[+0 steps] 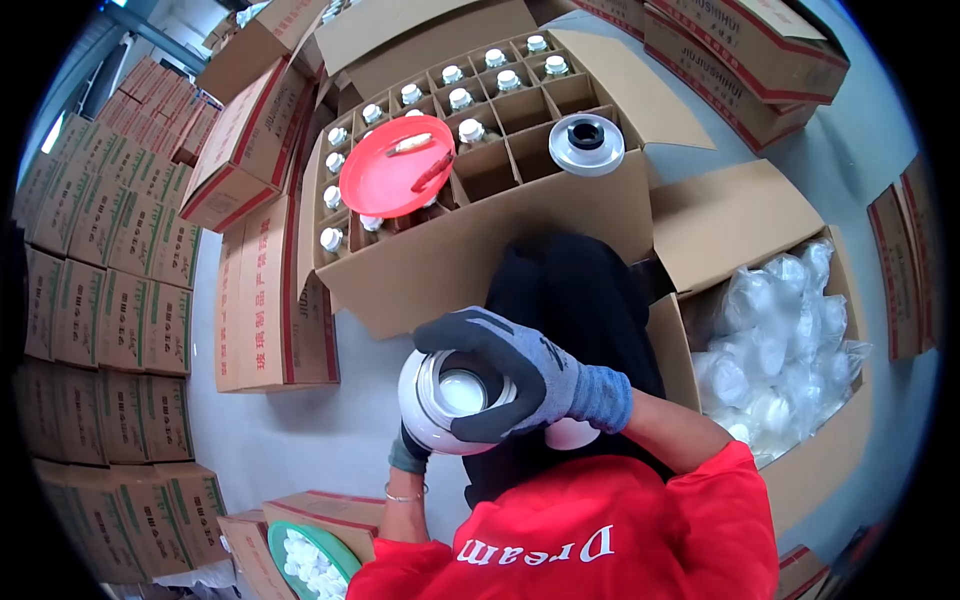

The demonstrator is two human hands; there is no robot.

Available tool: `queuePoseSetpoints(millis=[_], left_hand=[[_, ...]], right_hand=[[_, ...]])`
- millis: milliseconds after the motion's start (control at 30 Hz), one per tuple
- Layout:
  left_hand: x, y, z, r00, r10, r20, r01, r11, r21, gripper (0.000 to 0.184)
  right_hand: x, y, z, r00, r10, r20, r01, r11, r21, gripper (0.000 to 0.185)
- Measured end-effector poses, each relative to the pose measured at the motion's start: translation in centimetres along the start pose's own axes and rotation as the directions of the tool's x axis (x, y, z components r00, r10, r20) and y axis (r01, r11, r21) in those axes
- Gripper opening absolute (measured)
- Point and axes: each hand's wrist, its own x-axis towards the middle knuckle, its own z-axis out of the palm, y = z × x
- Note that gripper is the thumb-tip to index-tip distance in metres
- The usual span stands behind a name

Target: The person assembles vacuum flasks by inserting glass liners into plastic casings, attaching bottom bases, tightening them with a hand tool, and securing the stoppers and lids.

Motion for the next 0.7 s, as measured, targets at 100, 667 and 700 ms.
queuePoseSetpoints(millis=[100, 667, 700], left_hand=[[-0.6, -1.4, 0.7, 0.996, 0.047, -0.082, -0.048, 0.999, 0.0, 0.072], [-1.2, -3.5, 0.7, 0.972, 0.09, -0.216, -0.094, 0.996, -0.007, 0.065], [-1.4, -3.3, 0.3, 0.972, 0.091, -0.218, -0.091, 0.996, 0.009, 0.065]], right_hand=[[0.5, -0.5, -0.8, 0.997, -0.073, -0.022, 0.07, 0.991, -0.11, 0.076], [0.8, -0.2, 1.6, 0.976, -0.127, -0.177, 0.097, 0.981, -0.171, 0.075], [0.6, 0.1, 1.9, 0.972, -0.171, -0.16, 0.141, 0.973, -0.182, 0.075]])
